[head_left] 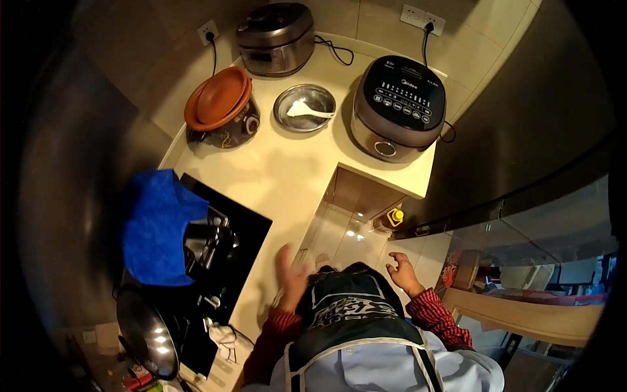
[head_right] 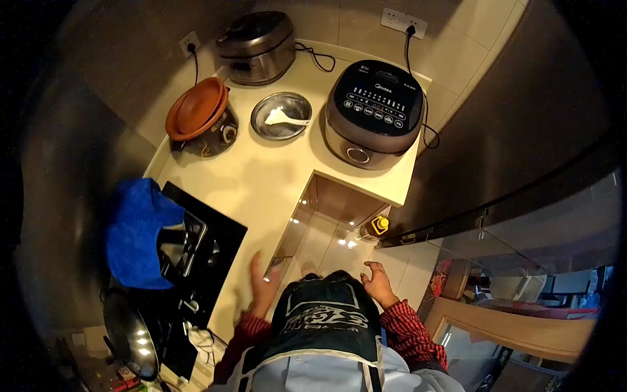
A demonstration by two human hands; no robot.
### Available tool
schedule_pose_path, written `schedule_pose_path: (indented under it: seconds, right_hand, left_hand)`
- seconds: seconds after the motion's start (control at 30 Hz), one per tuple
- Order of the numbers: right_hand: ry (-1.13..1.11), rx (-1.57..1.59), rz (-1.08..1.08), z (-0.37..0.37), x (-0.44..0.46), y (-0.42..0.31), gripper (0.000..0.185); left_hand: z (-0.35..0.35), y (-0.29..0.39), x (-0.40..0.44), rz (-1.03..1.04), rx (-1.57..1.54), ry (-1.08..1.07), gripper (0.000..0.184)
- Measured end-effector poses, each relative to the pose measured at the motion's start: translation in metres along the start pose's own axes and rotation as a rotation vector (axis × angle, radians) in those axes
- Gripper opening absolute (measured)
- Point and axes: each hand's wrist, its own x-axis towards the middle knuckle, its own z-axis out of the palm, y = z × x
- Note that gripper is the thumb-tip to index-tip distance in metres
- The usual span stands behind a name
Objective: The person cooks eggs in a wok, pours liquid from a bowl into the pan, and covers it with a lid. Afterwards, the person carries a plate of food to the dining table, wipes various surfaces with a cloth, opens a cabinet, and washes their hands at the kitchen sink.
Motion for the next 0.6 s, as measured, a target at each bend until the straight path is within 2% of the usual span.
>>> schedule_pose_path:
  seconds: [0.03, 0.1, 0.17, 0.23, 0.3, 0.37, 0.43, 0.47, 0.5, 0.6]
  right_hand:
    - [0.010, 0.001, 0.005, -0.002, 0.008, -0.010, 0.034]
    - [0.069, 0.025, -0.051, -0.010, 0.014, -0.027, 0.033]
    - [0.099, 0.028, -0.035, -0.023, 0.019, -0.046, 0.031]
    - [0.225, 0.132, -0.044, -0.038, 0.034, -0.063, 0.029]
    - [0.258, 0.146, -0.106, -0.055, 0.053, -0.065, 0.029]
    - [0.415, 0.031, -0.186, -0.077, 0.071, -0.064, 0.032]
    - [0.464, 0.011, -0.194, -0.102, 0.088, -0.064, 0.033]
    - [0.480, 0.121, -0.168, -0.114, 0.096, -0.072, 0.032]
    - [0.497, 0.135, -0.206, -0.124, 0.106, -0.067, 0.031]
    - [0.524, 0.068, -0.235, -0.147, 0.132, -0.086, 0.037]
  left_hand:
    - [0.027, 0.020, 0.029, 0.059, -0.184, -0.122, 0.060]
    - [0.066, 0.060, 0.084, 0.109, -0.233, -0.352, 0.078]
    - [0.105, 0.083, 0.132, 0.151, -0.425, -0.362, 0.089]
    - [0.140, 0.095, 0.174, 0.062, -0.453, -0.405, 0.099]
    - [0.169, 0.102, 0.207, 0.172, -0.429, -0.320, 0.104]
    - [0.182, 0.110, 0.228, 0.103, -0.386, -0.311, 0.110]
    - [0.194, 0.110, 0.246, 0.103, -0.447, -0.207, 0.114]
    - [0.201, 0.107, 0.252, 0.117, -0.521, -0.200, 0.121]
    - [0.208, 0.103, 0.255, 0.163, -0.518, -0.132, 0.124]
    - [0.215, 0.100, 0.254, 0.109, -0.475, -0.093, 0.126]
